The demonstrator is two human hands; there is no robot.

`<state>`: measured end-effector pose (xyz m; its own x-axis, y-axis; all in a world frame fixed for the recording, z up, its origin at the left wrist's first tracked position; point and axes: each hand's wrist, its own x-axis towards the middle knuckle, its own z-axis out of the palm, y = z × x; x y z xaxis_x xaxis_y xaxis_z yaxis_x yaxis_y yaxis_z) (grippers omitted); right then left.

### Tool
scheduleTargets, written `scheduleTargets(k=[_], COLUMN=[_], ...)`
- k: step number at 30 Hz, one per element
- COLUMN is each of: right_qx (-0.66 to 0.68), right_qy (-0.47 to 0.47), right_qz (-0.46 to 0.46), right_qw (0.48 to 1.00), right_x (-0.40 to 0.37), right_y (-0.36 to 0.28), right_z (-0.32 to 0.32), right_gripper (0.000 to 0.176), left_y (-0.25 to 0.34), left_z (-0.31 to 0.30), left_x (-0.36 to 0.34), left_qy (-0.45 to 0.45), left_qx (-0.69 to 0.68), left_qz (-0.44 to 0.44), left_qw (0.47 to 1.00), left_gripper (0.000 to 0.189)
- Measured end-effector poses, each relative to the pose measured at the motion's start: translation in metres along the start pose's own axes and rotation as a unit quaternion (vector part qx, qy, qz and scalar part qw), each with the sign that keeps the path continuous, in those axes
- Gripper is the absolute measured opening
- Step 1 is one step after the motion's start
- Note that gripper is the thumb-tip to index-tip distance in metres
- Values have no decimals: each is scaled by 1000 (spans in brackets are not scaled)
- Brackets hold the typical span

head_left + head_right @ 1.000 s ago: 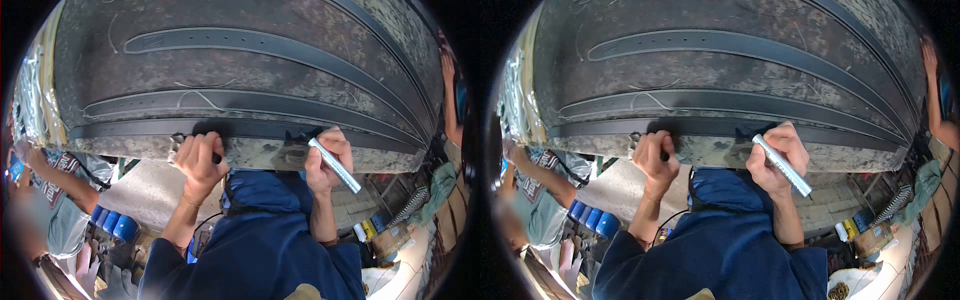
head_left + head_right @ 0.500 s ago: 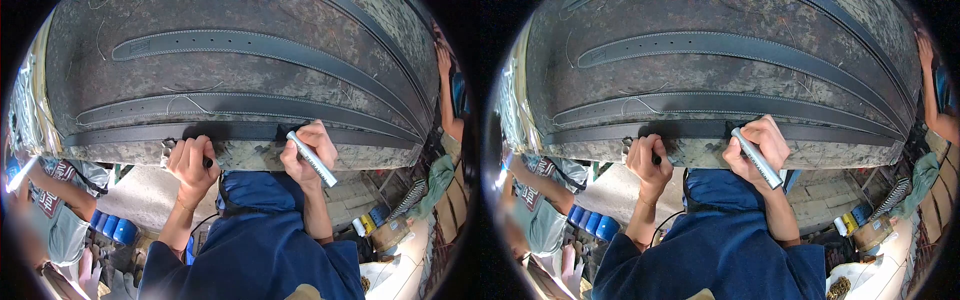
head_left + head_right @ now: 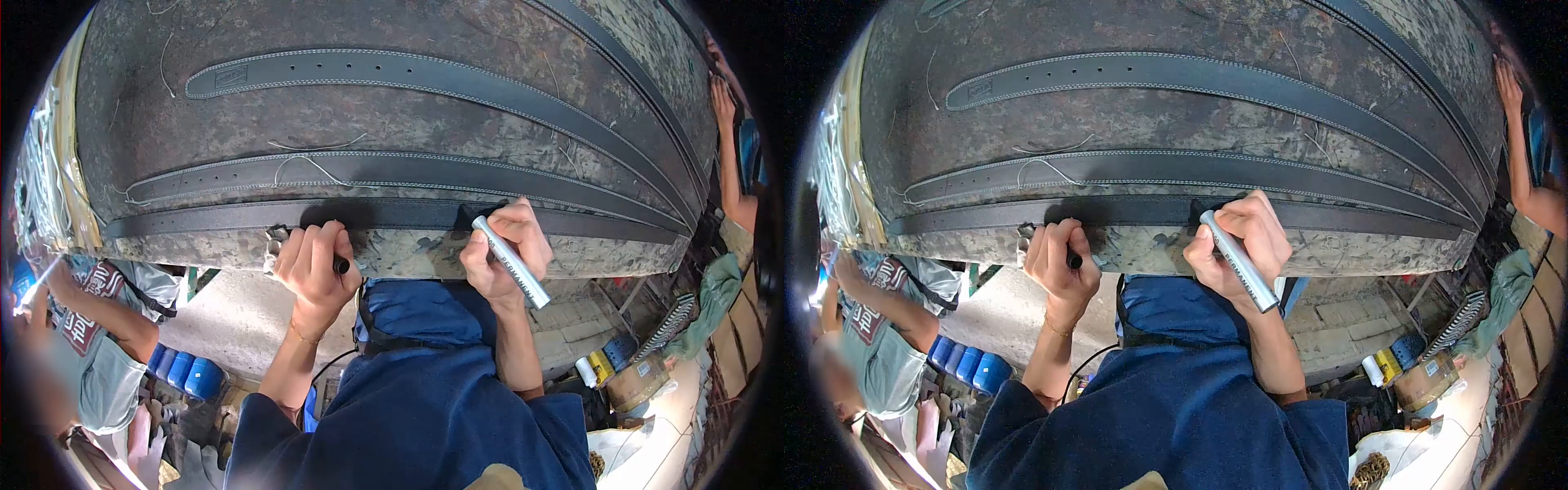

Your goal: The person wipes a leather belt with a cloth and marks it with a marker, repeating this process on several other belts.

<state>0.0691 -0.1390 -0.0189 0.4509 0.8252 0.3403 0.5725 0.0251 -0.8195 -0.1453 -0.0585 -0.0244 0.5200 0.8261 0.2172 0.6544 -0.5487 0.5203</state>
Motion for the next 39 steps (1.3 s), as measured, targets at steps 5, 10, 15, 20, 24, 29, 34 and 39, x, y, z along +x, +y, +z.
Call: scheduleTargets(k=[5,10,15,20,24,29,34,39], right_qx=[-10,16,8,3,33,19,49,139], right_qy=[-4,-8,-25,-26,-14,-33,-30,12], right_qz=[3,8,-2,-3,17,10,62,99], right_qw=[1000,1000,1000,1000,999,999,996,985], right_x=[-1,-2,2,3,0,2,-5,-14], right_y=[2,4,2,1,4,1,1,4], right_z=[1,-1,1,2,-2,1,0,3], right_gripper=[18,16,16,17,17,17,16,17], left_y=[-1,-1,-1,-1,-3,-2,-6,-8], left_z=[1,2,1,0,2,1,-1,-8], left_x=[-1,-2,-1,-1,-3,-1,-3,-6], left_qy=[1,7,5,1,5,15,20,14], left_qx=[2,14,13,6,1,2,-16,23], left_qz=[1,3,1,0,3,6,15,10], left_qw=[1000,1000,1000,1000,1000,1000,1000,1000], left_gripper=[12,18,18,19,19,15,18,25])
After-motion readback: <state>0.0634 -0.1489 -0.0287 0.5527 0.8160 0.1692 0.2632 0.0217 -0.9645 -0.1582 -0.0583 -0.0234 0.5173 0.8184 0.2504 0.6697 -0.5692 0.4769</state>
